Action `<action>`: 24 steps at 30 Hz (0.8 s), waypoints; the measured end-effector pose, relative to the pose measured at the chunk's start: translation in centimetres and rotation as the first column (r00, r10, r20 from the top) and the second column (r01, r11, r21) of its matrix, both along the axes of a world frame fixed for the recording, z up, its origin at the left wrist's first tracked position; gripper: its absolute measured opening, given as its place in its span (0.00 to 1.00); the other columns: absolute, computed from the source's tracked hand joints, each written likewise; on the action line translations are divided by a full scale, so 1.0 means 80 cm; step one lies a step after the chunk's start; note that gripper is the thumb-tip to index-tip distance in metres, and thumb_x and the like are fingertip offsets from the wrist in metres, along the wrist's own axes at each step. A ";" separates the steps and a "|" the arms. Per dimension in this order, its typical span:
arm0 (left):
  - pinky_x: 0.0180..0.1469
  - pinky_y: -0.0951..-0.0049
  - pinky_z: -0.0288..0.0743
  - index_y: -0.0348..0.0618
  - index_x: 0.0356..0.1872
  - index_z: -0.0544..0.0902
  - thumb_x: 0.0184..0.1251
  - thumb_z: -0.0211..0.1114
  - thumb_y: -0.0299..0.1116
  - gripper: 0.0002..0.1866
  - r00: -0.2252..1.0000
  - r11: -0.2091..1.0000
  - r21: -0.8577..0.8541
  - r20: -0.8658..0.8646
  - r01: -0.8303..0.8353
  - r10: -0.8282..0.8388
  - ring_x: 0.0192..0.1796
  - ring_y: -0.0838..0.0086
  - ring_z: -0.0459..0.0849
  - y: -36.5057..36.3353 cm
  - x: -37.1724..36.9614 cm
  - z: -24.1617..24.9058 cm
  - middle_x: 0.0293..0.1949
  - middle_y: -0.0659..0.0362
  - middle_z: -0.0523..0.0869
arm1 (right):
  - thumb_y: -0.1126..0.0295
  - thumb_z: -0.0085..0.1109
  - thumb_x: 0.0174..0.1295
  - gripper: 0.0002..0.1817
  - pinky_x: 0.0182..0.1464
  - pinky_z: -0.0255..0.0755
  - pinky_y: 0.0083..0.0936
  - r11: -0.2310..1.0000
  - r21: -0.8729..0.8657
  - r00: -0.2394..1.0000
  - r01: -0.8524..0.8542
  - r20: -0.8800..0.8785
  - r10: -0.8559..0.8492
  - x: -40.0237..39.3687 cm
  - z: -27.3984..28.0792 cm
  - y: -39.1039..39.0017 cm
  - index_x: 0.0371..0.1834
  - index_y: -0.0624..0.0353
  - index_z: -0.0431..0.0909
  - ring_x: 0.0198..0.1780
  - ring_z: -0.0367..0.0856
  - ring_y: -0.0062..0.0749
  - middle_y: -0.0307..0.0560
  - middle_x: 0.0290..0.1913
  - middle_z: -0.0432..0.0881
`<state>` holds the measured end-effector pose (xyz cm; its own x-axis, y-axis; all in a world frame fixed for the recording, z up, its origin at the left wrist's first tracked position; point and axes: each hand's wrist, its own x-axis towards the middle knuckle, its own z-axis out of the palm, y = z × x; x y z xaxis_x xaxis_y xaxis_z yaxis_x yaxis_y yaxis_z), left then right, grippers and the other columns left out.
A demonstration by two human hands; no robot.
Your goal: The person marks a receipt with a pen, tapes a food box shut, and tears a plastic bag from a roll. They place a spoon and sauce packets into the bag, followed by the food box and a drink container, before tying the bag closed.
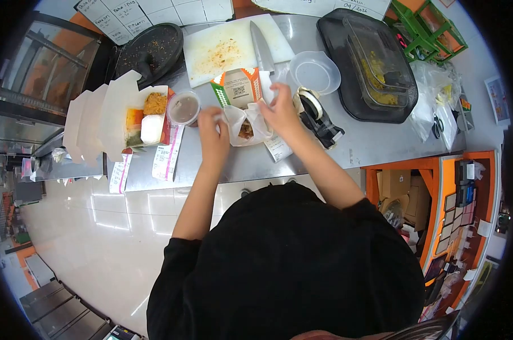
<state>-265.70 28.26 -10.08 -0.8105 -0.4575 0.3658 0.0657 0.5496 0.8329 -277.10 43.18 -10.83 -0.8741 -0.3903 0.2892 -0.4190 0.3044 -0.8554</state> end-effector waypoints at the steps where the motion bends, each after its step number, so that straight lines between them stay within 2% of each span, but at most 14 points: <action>1: 0.58 0.62 0.66 0.35 0.53 0.68 0.54 0.62 0.27 0.24 0.992 0.993 0.025 -0.043 -0.119 0.120 0.55 0.49 0.70 0.001 -0.011 0.005 0.50 0.44 0.73 | 0.71 0.56 0.55 0.23 0.48 0.71 0.33 1.000 0.025 0.995 0.010 -0.097 -0.007 -0.012 0.002 -0.011 0.54 0.64 0.63 0.41 0.78 0.45 0.56 0.47 0.73; 2: 0.57 0.62 0.67 0.34 0.55 0.67 0.53 0.62 0.27 0.26 0.991 0.990 -0.060 -0.044 -0.131 0.129 0.55 0.48 0.70 0.001 -0.025 0.009 0.51 0.42 0.73 | 0.71 0.55 0.55 0.24 0.48 0.72 0.33 0.999 0.048 0.981 0.021 -0.195 -0.011 -0.022 0.004 -0.019 0.55 0.65 0.63 0.40 0.79 0.47 0.57 0.47 0.74; 4: 0.56 0.63 0.69 0.33 0.58 0.63 0.53 0.64 0.26 0.30 0.987 0.960 -0.233 -0.055 -0.157 0.148 0.55 0.47 0.72 0.000 -0.058 0.024 0.52 0.36 0.72 | 0.72 0.54 0.55 0.24 0.49 0.71 0.34 0.970 0.223 0.993 -0.093 -0.047 0.106 -0.040 0.025 -0.028 0.56 0.66 0.64 0.44 0.79 0.48 0.60 0.48 0.76; 5: 0.55 0.63 0.70 0.32 0.59 0.62 0.53 0.64 0.26 0.31 0.987 0.968 -0.207 0.054 -0.139 0.153 0.54 0.46 0.73 -0.003 -0.068 0.035 0.52 0.35 0.72 | 0.73 0.53 0.54 0.25 0.50 0.71 0.34 0.941 0.300 0.987 -0.158 0.033 0.155 -0.048 0.038 -0.032 0.57 0.67 0.64 0.46 0.78 0.49 0.62 0.48 0.76; 7: 0.54 0.63 0.71 0.31 0.60 0.60 0.52 0.63 0.26 0.33 0.950 0.982 -0.148 0.271 -0.115 0.152 0.53 0.45 0.74 -0.007 -0.082 0.069 0.52 0.33 0.72 | 0.74 0.51 0.54 0.24 0.52 0.70 0.34 0.903 0.346 0.965 -0.255 0.145 0.217 -0.063 0.060 -0.030 0.57 0.66 0.66 0.49 0.77 0.48 0.63 0.49 0.76; 10: 0.54 0.63 0.70 0.34 0.63 0.58 0.53 0.60 0.24 0.34 0.864 0.993 -0.111 0.503 0.037 0.024 0.52 0.45 0.75 -0.030 -0.097 0.090 0.53 0.34 0.72 | 0.77 0.48 0.52 0.24 0.53 0.69 0.34 0.853 0.369 0.918 -0.370 0.286 0.274 -0.085 0.069 -0.020 0.57 0.64 0.67 0.52 0.76 0.47 0.63 0.51 0.76; 13: 0.57 0.63 0.68 0.39 0.65 0.58 0.53 0.55 0.22 0.34 0.845 0.960 -0.077 0.497 0.268 -0.196 0.56 0.48 0.74 -0.055 -0.090 0.096 0.53 0.35 0.73 | 0.78 0.45 0.54 0.24 0.53 0.69 0.33 0.866 0.294 0.890 -0.404 0.345 0.298 -0.094 0.059 -0.005 0.57 0.62 0.68 0.53 0.76 0.46 0.62 0.52 0.76; 16: 0.59 0.65 0.65 0.44 0.66 0.57 0.53 0.51 0.20 0.34 0.846 0.935 0.039 0.413 0.353 -0.337 0.58 0.50 0.72 -0.074 -0.080 0.087 0.54 0.36 0.73 | 0.77 0.45 0.57 0.22 0.54 0.68 0.31 0.898 0.262 0.919 -0.354 0.274 0.283 -0.086 0.061 -0.001 0.58 0.60 0.69 0.54 0.76 0.44 0.60 0.52 0.76; 19: 0.62 0.66 0.61 0.44 0.67 0.54 0.52 0.51 0.18 0.36 0.770 0.919 -0.012 0.550 0.395 -0.323 0.60 0.53 0.71 -0.073 -0.071 0.100 0.56 0.38 0.72 | 0.74 0.46 0.61 0.20 0.55 0.67 0.30 0.911 0.259 0.937 -0.321 0.227 0.265 -0.078 0.052 -0.001 0.58 0.58 0.69 0.54 0.76 0.43 0.58 0.52 0.77; 22: 0.59 0.65 0.66 0.44 0.68 0.52 0.55 0.53 0.20 0.36 0.696 0.864 -0.022 0.603 0.503 -0.390 0.58 0.53 0.73 -0.073 -0.065 0.116 0.56 0.38 0.72 | 0.72 0.48 0.62 0.20 0.55 0.68 0.30 0.924 0.228 0.941 -0.308 0.218 0.260 -0.072 0.048 0.002 0.59 0.56 0.68 0.54 0.75 0.44 0.57 0.53 0.76; 24: 0.55 0.65 0.69 0.42 0.68 0.52 0.56 0.55 0.23 0.36 0.681 0.893 0.192 0.588 0.406 -0.436 0.55 0.53 0.76 -0.068 -0.067 0.125 0.56 0.36 0.72 | 0.69 0.51 0.62 0.23 0.55 0.68 0.32 0.939 0.190 0.947 -0.286 0.204 0.247 -0.066 0.043 0.003 0.61 0.55 0.65 0.53 0.75 0.44 0.55 0.55 0.75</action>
<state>-271.05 22.84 -0.12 -0.9607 -0.0156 -0.2770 -0.2393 0.5523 0.7986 -282.37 43.41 -7.40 -0.7584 -0.6513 0.0251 -0.3597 0.3861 -0.8494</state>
